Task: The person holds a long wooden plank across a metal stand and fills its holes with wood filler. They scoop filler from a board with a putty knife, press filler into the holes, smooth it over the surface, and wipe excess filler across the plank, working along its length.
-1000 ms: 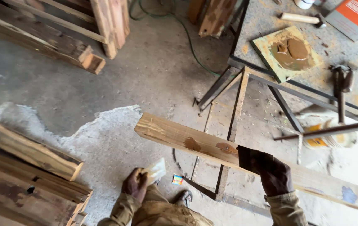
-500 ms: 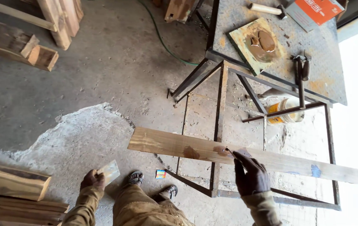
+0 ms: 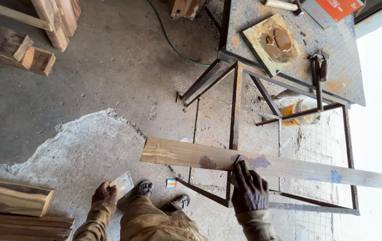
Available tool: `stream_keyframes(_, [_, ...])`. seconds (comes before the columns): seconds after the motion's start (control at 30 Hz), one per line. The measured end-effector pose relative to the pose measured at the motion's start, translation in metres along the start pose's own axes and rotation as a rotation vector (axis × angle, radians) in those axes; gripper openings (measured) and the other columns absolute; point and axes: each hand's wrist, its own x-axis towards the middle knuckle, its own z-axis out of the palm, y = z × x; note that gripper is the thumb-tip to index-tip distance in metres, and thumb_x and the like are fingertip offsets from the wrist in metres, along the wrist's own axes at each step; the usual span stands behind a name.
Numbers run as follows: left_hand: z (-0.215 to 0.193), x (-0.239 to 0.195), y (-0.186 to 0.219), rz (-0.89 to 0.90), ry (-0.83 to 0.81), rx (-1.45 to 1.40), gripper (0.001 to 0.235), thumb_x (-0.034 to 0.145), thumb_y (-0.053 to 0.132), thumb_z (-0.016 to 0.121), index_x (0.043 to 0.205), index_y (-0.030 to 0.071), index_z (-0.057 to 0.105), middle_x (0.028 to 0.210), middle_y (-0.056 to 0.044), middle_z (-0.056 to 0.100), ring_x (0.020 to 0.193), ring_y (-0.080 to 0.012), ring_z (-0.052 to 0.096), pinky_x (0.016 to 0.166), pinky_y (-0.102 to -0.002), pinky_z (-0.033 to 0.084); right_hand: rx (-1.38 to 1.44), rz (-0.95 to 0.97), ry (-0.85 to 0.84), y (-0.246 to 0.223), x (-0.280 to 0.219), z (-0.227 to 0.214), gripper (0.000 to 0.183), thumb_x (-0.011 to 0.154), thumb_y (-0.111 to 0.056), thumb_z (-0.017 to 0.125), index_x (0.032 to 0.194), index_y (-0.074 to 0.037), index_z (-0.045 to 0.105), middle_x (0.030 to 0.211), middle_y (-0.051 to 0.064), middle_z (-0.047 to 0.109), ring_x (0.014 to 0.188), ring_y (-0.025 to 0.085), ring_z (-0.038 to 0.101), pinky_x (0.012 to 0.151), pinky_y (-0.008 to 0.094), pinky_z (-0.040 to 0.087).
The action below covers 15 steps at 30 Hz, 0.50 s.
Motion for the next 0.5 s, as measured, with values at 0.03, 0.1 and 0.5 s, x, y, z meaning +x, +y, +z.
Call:
stream_keyframes(0.03, [-0.001, 0.002, 0.001, -0.008, 0.011, 0.010, 0.035, 0.095, 0.040, 0.061, 0.111, 0.010, 0.067, 0.108, -0.015, 0.076, 0.093, -0.0299, 0.075, 0.080, -0.041, 0.060, 0.024, 0.001, 0.014, -0.006, 0.000, -0.007, 0.050, 0.086, -0.011, 0.060, 0.136, -0.012, 0.061, 0.137, 0.008, 0.067, 0.114, 0.024, 0.064, 0.094, 0.041, 0.048])
stream_keyframes(0.1, [-0.004, 0.000, 0.002, -0.016, 0.018, 0.022, 0.035, 0.095, 0.040, 0.061, 0.114, 0.010, 0.067, 0.110, -0.015, 0.076, 0.094, -0.0305, 0.075, 0.080, -0.041, 0.060, 0.046, 0.005, 0.023, -0.012, -0.003, -0.017, 0.048, 0.085, -0.013, 0.061, 0.134, -0.011, 0.061, 0.137, 0.008, 0.066, 0.115, 0.025, 0.063, 0.094, 0.043, 0.048])
stream_keyframes(0.5, [0.002, 0.011, 0.009, -0.076, -0.063, 0.006, 0.034, 0.099, 0.036, 0.060, 0.118, 0.008, 0.064, 0.108, -0.017, 0.076, 0.093, -0.0300, 0.072, 0.081, -0.040, 0.059, 0.035, 0.040, 0.054, 0.004, 0.008, -0.017, 0.042, 0.092, -0.009, 0.054, 0.134, -0.012, 0.062, 0.130, 0.006, 0.072, 0.102, 0.020, 0.069, 0.093, 0.037, 0.048])
